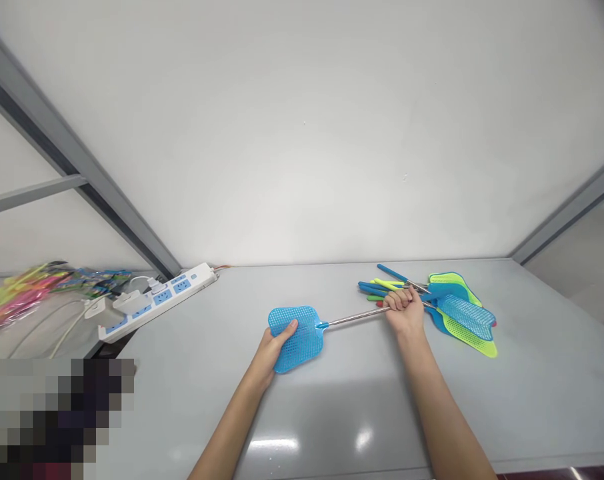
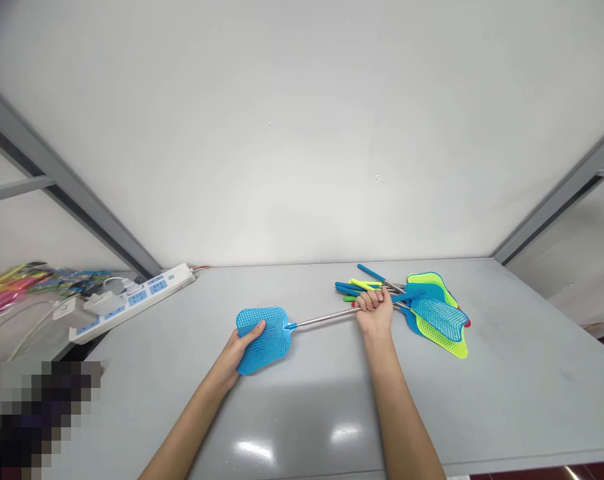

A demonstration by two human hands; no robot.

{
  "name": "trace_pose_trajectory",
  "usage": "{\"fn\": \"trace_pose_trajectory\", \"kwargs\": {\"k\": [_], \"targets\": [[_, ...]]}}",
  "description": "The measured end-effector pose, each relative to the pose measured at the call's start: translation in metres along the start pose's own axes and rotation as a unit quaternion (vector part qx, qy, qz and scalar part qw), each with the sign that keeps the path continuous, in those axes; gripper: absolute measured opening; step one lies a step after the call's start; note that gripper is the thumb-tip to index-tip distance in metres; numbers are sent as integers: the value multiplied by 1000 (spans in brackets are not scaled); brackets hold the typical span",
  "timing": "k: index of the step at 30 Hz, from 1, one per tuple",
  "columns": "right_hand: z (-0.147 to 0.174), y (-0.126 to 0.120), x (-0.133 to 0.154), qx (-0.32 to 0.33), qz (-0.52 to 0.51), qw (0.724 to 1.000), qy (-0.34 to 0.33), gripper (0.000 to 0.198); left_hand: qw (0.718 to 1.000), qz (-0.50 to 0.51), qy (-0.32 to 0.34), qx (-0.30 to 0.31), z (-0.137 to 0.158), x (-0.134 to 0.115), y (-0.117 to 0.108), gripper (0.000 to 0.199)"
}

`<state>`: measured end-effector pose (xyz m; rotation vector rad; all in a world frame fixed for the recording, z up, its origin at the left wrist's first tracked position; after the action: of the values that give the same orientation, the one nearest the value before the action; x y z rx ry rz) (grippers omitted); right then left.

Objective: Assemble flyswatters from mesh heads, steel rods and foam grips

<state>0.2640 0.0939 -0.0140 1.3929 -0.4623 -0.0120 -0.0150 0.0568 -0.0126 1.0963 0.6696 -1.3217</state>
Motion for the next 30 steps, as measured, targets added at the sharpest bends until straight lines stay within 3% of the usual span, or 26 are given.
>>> {"fn": "trace_pose_trajectory", "kwargs": {"k": [6, 30], "targets": [[4, 4, -9, 27, 16, 999, -26, 38, 1000, 7, 10, 1, 2, 0, -2, 39], [19, 15, -30, 26, 24, 999, -37, 39, 999, -25, 13, -29, 1, 1, -7, 37]]}}
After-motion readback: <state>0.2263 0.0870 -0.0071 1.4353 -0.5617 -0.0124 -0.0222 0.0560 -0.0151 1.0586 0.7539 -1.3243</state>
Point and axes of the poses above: each hand's wrist, its own z-axis away from the middle knuckle, its own y-axis out of the palm, x = y × z, the point moved 5 cm from there along -z, towards the middle knuckle, and after that the axes turned 4 degrees about -z, right-handed, at the moved point
